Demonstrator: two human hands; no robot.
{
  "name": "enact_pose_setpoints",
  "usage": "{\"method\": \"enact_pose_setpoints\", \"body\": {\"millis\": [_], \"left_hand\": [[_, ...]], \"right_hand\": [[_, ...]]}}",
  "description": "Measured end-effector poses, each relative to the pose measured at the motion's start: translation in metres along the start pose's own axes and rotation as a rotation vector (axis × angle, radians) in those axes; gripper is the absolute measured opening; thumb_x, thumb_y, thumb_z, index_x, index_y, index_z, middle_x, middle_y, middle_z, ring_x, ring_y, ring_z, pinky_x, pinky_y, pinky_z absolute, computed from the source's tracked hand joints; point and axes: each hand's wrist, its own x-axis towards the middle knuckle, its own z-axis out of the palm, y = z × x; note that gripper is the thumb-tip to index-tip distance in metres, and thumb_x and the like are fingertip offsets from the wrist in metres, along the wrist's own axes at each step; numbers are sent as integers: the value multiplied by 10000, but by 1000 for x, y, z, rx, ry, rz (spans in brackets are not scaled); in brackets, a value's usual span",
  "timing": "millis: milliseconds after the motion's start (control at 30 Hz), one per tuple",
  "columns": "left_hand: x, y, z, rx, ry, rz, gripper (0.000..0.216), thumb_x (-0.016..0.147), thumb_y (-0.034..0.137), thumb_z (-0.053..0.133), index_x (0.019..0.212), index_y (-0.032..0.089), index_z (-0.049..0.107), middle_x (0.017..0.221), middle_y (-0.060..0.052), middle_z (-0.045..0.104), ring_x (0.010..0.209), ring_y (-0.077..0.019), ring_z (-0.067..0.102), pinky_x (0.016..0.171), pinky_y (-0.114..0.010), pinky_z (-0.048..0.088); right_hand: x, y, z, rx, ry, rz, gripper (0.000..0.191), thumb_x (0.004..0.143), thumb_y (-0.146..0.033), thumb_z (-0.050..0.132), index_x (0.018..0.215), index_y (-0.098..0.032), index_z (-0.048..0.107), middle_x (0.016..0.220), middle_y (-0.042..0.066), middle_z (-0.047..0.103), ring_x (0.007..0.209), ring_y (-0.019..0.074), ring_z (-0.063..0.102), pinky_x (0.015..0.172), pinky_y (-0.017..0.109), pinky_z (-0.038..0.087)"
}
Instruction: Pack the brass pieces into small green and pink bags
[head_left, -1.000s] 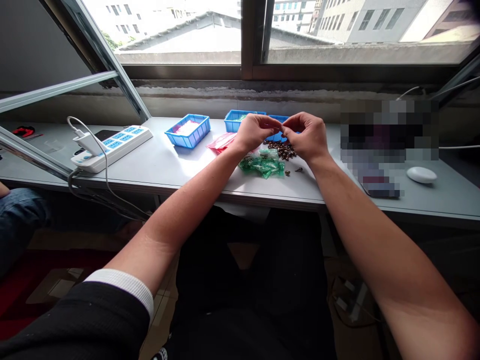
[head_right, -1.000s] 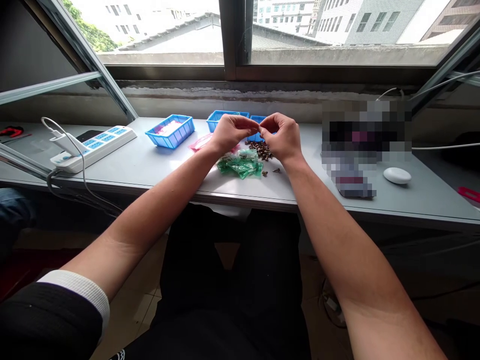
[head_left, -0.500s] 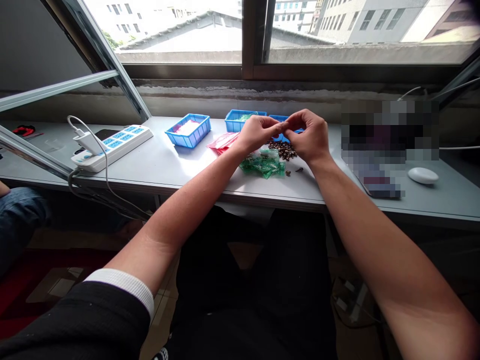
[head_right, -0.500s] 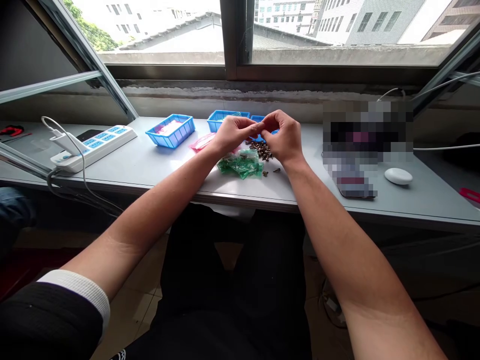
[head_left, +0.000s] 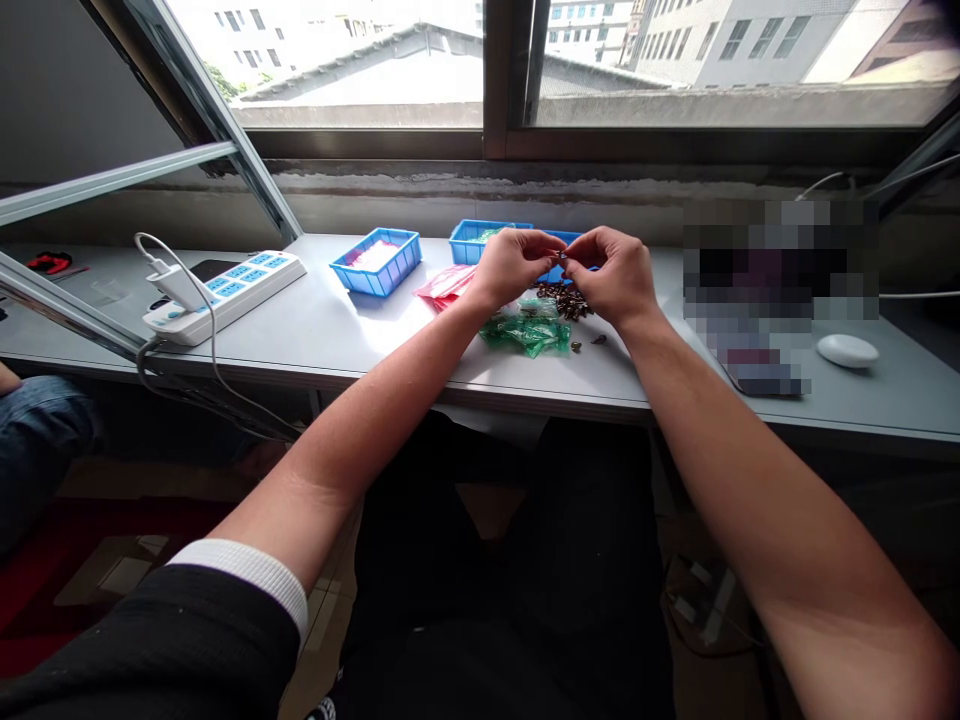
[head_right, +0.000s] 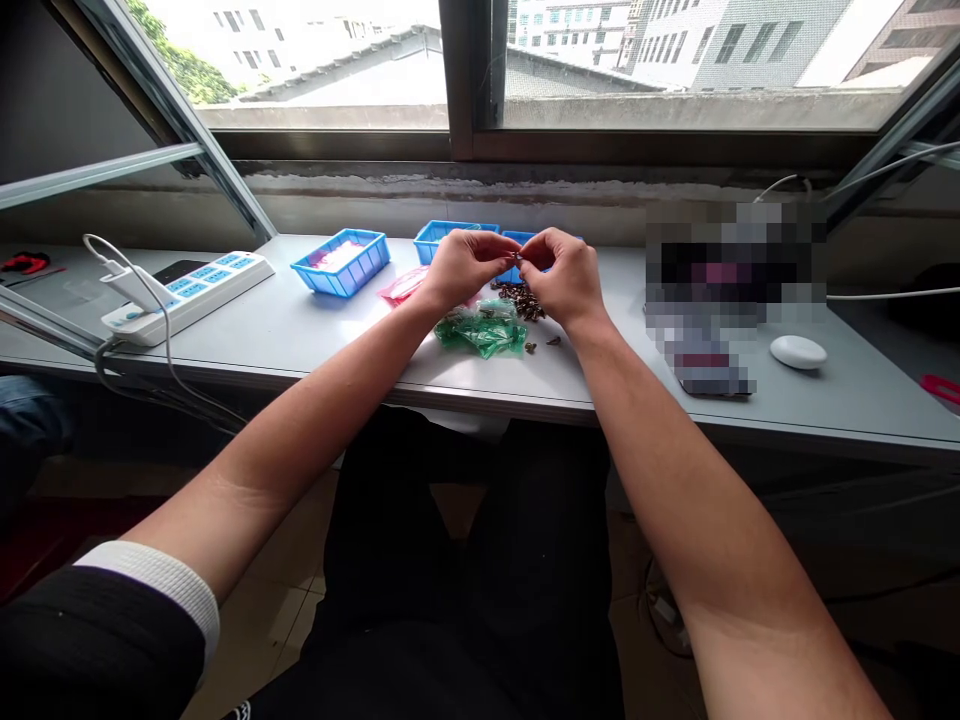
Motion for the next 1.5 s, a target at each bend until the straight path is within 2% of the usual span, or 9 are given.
{"method": "enact_pose_setpoints", "body": {"millis": [100,233,333,433,667,967,1200,1333,1500], "left_hand": [[2,-4,0,-29,-7,-18,280,903,100,946,1147,224,1006,1197,-89,1002,1227,-284,953,1220,-443,747],[5,-11,2,-131,0,-53,394,971,186,1013,1360,196,956,1117,-86,978,1060,-250,943,1054,-407,755],[6,-12,2,-100,-33,-48,296,1063,446,1047,1205,198,972,1067,-92,959,987,-227,916,953,-368,731],[4,-11,1,-58,-86,-66,442,1065,641,1053,1060,203,987,994,-92,937,933,-212,890,897,-349,710],[5,-12,0,-92,-35,-80,114,1022,229,1033,1132,207,1018,954,-55,930,869,-189,857,922,-371,725],[4,-3,1,-86,-13,-66,265,900,97,991,1135,219,1010,1185,-98,1003,1215,-288,955,1212,-471,764],[6,-6,1,-172,-20,-57,589,950,61,915,1529,162,877,1179,-103,990,1209,-312,959,1193,-487,759],[5,-11,0,14,26,65,397,1005,120,871,1390,186,937,1224,-116,986,1181,-291,927,1200,-465,721],[4,-17,-3,334,5,168,318,923,84,792,1091,263,994,1167,-84,977,1117,-306,871,1163,-481,672]], "right_hand": [[0,4,-1,-10,-6,23,268,948,-386,1038,959,-334,775,999,35,926,937,291,887,961,499,792],[0,2,-2,-24,-19,5,176,962,-285,980,1059,-334,842,975,21,913,915,283,878,989,510,788],[-1,-2,-2,-11,3,-18,141,990,-247,955,1025,-318,838,1028,44,926,982,295,897,1044,535,788],[-1,-5,-3,-16,12,-8,205,984,-239,981,985,-322,794,1061,56,933,1036,312,909,1063,551,794],[-2,-3,-3,32,31,2,123,997,-232,908,1000,-320,821,1067,49,945,1012,296,919,1045,537,811],[2,11,0,98,-11,66,220,925,-413,1038,939,-299,850,931,42,916,866,310,894,902,568,810],[0,6,-3,42,-11,10,147,978,-302,960,1117,-303,915,1013,45,945,968,313,928,979,535,803],[3,4,-6,-25,104,-21,82,1044,-375,927,1051,-309,878,1027,73,937,966,324,920,999,554,816],[15,29,-5,92,256,91,208,1094,-509,919,1119,-320,833,971,67,898,788,319,889,729,545,819]]}}
